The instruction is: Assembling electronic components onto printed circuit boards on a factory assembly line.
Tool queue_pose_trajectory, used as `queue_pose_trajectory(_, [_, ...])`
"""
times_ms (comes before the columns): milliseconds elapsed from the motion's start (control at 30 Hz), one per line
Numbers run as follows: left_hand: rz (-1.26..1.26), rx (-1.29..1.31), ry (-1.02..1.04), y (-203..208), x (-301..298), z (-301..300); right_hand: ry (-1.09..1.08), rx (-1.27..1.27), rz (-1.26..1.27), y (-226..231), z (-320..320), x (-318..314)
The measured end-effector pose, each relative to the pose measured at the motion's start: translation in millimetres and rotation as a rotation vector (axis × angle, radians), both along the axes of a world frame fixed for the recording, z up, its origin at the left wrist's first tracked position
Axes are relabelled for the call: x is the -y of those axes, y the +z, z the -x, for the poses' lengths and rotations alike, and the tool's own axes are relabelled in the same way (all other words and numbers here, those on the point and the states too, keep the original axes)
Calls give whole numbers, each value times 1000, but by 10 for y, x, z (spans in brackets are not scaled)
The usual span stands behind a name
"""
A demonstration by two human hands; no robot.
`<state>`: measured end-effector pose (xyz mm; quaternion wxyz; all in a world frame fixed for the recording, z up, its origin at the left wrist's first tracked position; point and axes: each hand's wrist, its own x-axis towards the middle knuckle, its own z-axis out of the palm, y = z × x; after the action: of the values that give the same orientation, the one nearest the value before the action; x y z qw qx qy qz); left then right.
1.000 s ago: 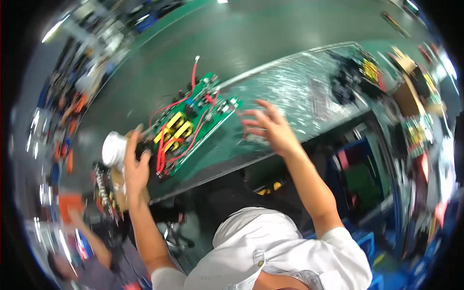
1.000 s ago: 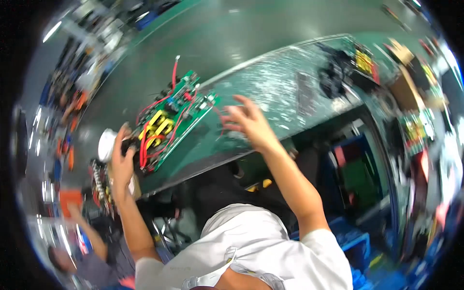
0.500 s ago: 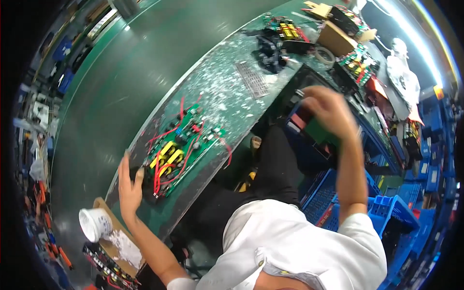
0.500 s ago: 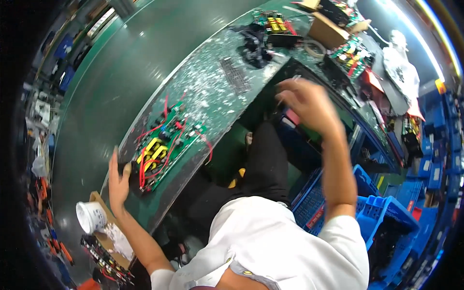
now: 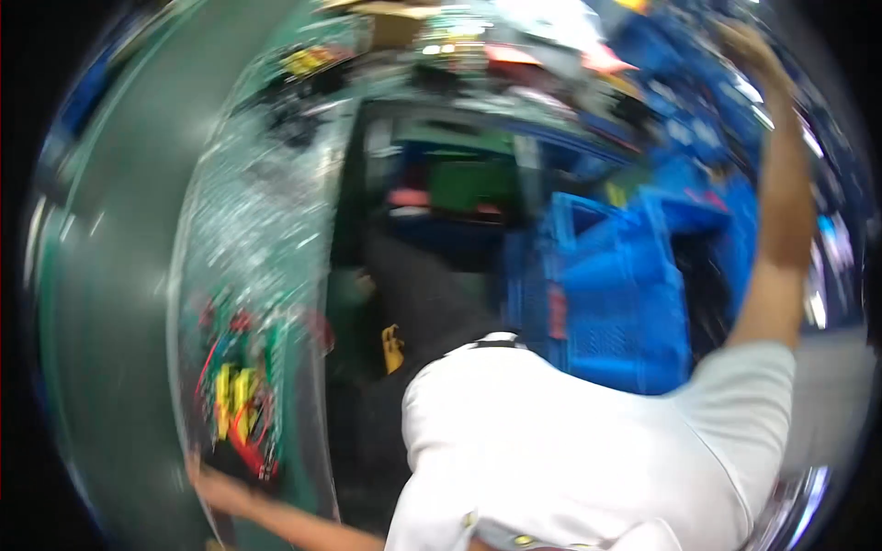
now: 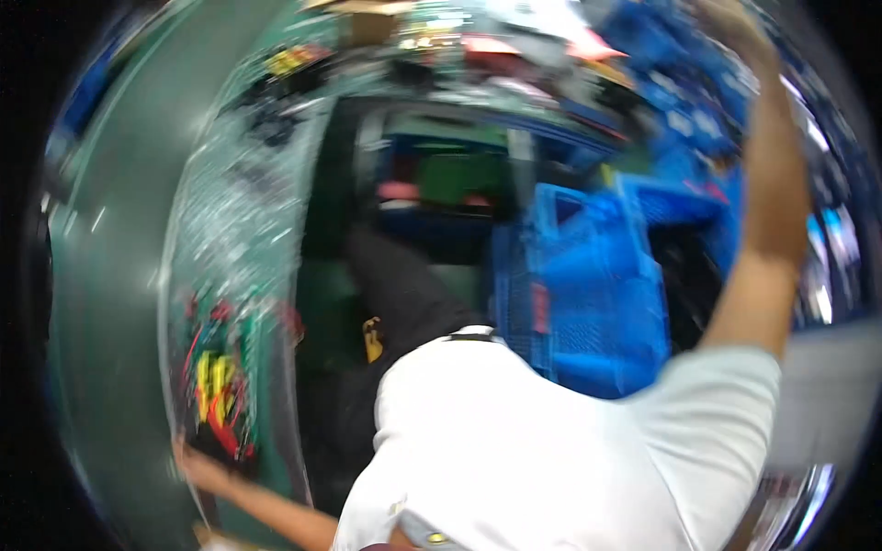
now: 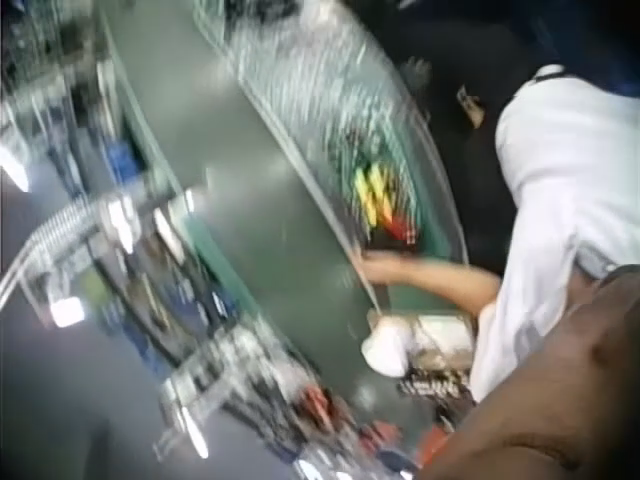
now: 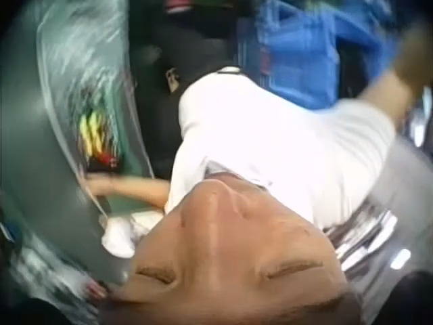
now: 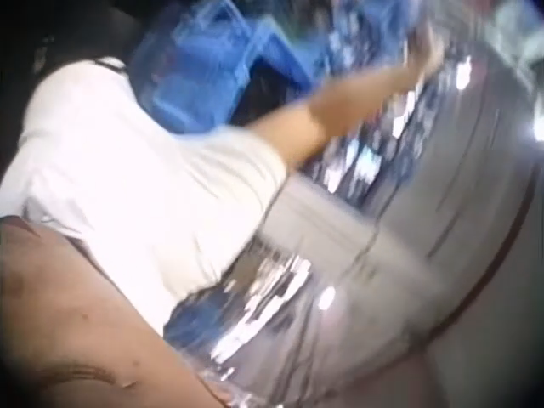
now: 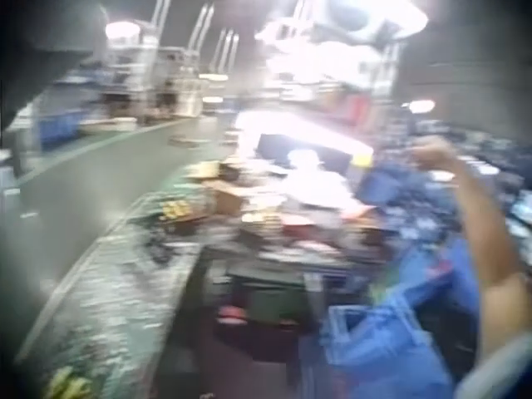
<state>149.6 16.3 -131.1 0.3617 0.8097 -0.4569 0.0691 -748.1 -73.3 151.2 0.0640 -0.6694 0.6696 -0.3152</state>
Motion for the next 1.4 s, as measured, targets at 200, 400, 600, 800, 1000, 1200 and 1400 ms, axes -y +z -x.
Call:
queue_pose_trajectory(200, [106, -326, 62, -935, 312, -152, -509, -441, -553, 188, -758, -1181])
queue_pose_trajectory(400, [-46, -230, -180, -1170, 148, -790, -363, -206, -938, -2195, -165, -2142])
queue_pose_trajectory(600, [216, -663, -79, -837, 225, -55, -371, -30, -869, -3544, 903, -2754])
queue_pose_trajectory(800, [269, -598, -102, -731, 100, -48, -468, 321, -839, -3825, 1240, -2808])
queue_pose_trajectory(1000, [263, -647, -123, -882, 163, -95, -507, 260, -942, -2949, 822, -2701])
queue_pose_trajectory(1200, [205, -653, -116, -934, 188, 17, -666, 421, -1048, -2443, -146, -2107])
queue_pose_trajectory(1400, [246, -713, -119, -965, 198, -5, -608, 358, -1078, -2715, 661, -2309])
